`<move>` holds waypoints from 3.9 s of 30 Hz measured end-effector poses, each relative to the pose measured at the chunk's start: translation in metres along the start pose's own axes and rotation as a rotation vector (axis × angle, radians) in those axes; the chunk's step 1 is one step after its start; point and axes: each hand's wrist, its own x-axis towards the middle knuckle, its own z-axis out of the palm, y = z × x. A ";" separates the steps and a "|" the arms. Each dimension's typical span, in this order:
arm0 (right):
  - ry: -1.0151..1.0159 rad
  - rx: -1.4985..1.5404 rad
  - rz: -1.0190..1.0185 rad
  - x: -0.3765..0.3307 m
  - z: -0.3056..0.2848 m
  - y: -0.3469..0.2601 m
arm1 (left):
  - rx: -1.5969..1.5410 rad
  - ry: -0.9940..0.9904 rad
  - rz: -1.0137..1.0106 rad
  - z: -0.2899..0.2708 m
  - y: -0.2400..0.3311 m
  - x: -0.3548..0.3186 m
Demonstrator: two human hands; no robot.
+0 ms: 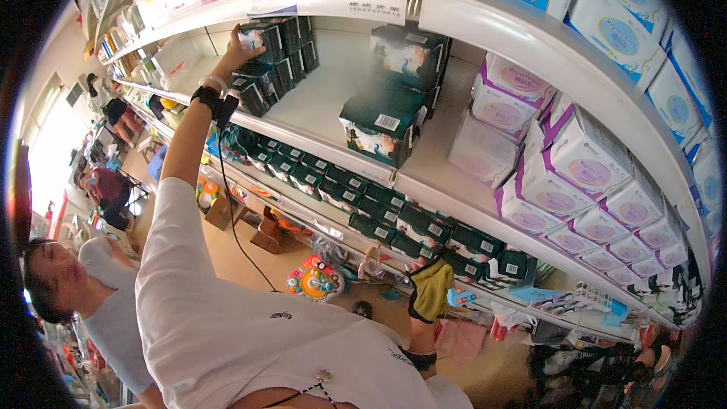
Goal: The person wipes down several dark green packages on a store shelf using a yellow cloth, picking them up individually to clean the surfaces before placing them back in their original positions.
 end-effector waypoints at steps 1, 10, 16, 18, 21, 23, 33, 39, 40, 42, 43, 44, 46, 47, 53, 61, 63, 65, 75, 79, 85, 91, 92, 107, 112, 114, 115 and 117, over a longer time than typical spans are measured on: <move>-0.052 0.001 0.020 0.001 -0.002 -0.003 | 0.091 0.066 -0.013 -0.002 -0.001 -0.006; 0.438 -0.558 -0.027 -0.016 0.030 0.002 | 0.281 0.468 0.522 -0.023 0.099 -0.103; 0.365 -0.448 0.017 -0.012 0.015 0.004 | 0.259 -0.140 0.901 0.027 0.105 -0.241; 0.564 -0.333 -0.002 0.003 0.050 0.008 | 0.359 -0.194 1.372 0.057 0.088 -0.276; 0.611 -0.401 -0.048 0.005 0.062 0.009 | 0.471 -0.450 1.182 0.106 0.045 -0.302; 0.603 -0.417 -0.069 0.002 0.062 0.007 | 0.501 -0.409 0.914 0.126 0.025 -0.296; 0.544 -1.118 -0.020 -0.044 0.012 -0.024 | 0.527 -0.320 0.098 0.146 -0.049 -0.204; 0.712 -0.693 -0.251 -0.032 0.046 -0.027 | 0.646 -0.378 0.111 0.201 -0.085 -0.200; 0.698 -0.637 -0.266 -0.034 0.052 -0.026 | 0.688 -0.539 0.001 0.183 -0.019 -0.207; 0.691 -0.638 -0.237 -0.028 0.059 -0.027 | 0.631 -0.405 -0.016 0.188 -0.036 -0.233; 0.701 -0.640 -0.227 -0.025 0.061 -0.027 | 0.579 -0.324 -0.027 0.189 -0.042 -0.247; 0.709 -0.642 -0.217 -0.023 0.062 -0.026 | 0.543 -0.378 -0.104 0.188 -0.055 -0.255; 0.730 -0.645 -0.199 -0.019 0.063 -0.024 | 0.599 -0.442 -0.239 0.184 -0.075 -0.271; 0.724 -0.646 -0.187 -0.019 0.057 -0.024 | 0.632 -0.450 -0.292 0.184 -0.090 -0.277; 0.593 -0.248 -0.105 -0.012 0.034 -0.011 | 0.628 -0.529 -0.387 0.155 -0.113 -0.296; 0.476 -1.040 -0.099 0.000 0.016 0.000 | 0.570 -0.524 -0.439 0.147 -0.144 -0.299; 0.509 -0.302 -0.070 0.005 0.033 0.000 | 0.570 -0.529 -0.435 0.149 -0.142 -0.301; 0.654 -0.438 -0.081 0.005 0.042 0.000 | 0.535 -0.510 -0.416 0.153 -0.136 -0.297; 0.547 -0.473 -0.005 -0.003 0.019 -0.013 | 0.637 -0.336 0.000 0.162 -0.098 -0.296; 0.425 -0.404 -0.077 -0.009 0.016 -0.004 | 0.531 -0.445 0.236 0.169 -0.079 -0.291; 0.622 -0.404 -0.089 -0.011 0.014 0.002 | 0.470 -0.645 0.754 0.181 -0.018 -0.303; 0.452 -0.347 -0.122 -0.018 0.035 0.006 | 0.556 -0.417 0.677 0.209 -0.008 -0.320; 0.390 -0.352 -0.132 -0.019 0.038 0.008 | 0.522 -0.386 0.685 0.207 -0.004 -0.318; 0.599 -0.445 -0.207 -0.052 0.072 0.030 | 0.418 -0.250 0.355 0.167 0.027 -0.323; 0.647 -0.175 -0.192 -0.036 0.059 0.024 | -0.072 -0.378 -0.257 0.074 0.086 -0.348; 0.362 -0.150 -0.151 -0.017 0.038 0.024 | -0.299 -0.334 -0.237 0.060 0.090 -0.377; 0.272 -0.228 -0.141 -0.007 0.032 0.028 | -0.385 -0.304 -0.145 0.060 0.084 -0.391; 0.316 -0.420 -0.156 0.024 0.082 0.052 | -0.786 -0.458 -0.214 0.026 0.132 -0.404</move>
